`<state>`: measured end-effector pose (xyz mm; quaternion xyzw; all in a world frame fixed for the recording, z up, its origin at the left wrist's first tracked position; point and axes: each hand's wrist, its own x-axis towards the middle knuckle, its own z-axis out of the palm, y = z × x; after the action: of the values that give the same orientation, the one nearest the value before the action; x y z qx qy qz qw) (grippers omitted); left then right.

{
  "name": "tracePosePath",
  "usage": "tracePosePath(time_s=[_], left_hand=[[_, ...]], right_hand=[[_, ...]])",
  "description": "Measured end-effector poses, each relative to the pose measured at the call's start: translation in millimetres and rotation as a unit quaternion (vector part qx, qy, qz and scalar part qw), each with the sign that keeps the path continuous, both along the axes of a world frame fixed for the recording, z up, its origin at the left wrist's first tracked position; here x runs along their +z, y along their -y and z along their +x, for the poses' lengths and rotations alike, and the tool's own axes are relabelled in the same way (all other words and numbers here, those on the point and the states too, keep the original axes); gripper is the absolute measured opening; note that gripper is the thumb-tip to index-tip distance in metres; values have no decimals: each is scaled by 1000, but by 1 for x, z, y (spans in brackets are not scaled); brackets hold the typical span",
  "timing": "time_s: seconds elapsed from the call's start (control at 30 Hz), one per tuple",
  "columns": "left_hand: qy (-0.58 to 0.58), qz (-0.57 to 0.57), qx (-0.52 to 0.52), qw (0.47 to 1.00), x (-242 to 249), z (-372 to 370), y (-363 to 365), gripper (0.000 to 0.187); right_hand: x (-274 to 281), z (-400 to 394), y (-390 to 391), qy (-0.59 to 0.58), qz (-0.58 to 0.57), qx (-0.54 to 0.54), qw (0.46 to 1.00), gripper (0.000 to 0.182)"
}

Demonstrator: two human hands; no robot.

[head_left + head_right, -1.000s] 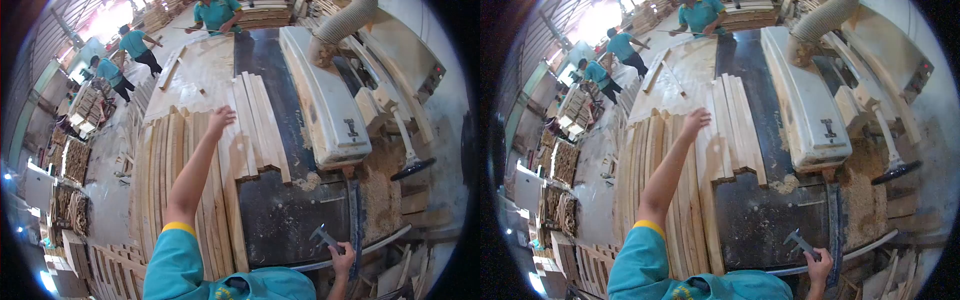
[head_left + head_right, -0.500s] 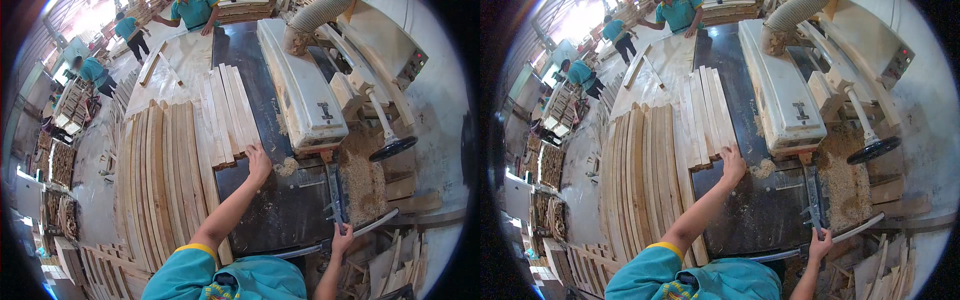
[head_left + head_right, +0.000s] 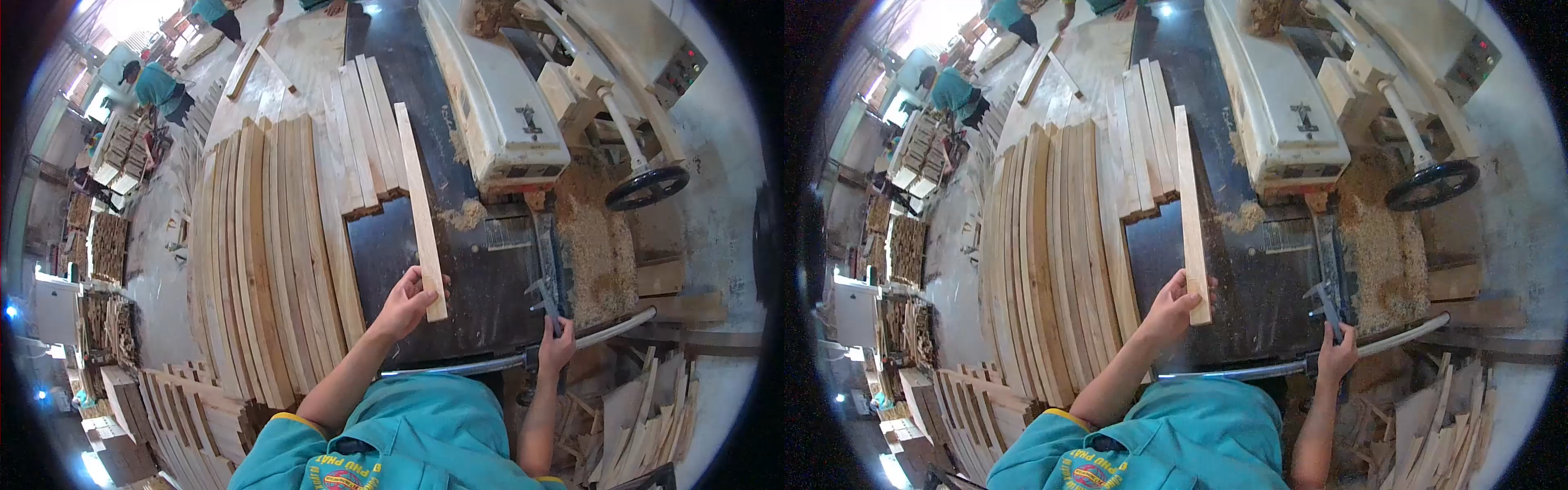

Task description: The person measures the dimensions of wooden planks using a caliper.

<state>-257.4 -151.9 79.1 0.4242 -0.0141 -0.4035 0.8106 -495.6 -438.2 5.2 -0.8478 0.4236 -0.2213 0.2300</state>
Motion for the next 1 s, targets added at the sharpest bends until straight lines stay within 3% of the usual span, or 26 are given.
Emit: tracePosePath(time_s=[0.27, 0.6, 0.8, 0.87, 1.0], left_hand=[[-58, -121, -33, 990, 15, -51, -19, 69], [-105, -114, -46, 987, 17, -66, -23, 71], [-31, -34, -39, 998, 23, -78, -16, 66], [-80, -83, -50, 992, 33, -81, -17, 81], [-124, -106, -56, 985, 29, -84, -25, 84]], right_hand=[[-1, 0, 0, -33, -24, -2, 999, 39], [0, -1, -1, -58, -32, -5, 998, 37], [-3, -3, 1, -58, -10, -10, 998, 39], [-2, -3, 0, -63, -8, -13, 998, 39], [-3, -2, 0, -80, 7, -19, 997, 39]])
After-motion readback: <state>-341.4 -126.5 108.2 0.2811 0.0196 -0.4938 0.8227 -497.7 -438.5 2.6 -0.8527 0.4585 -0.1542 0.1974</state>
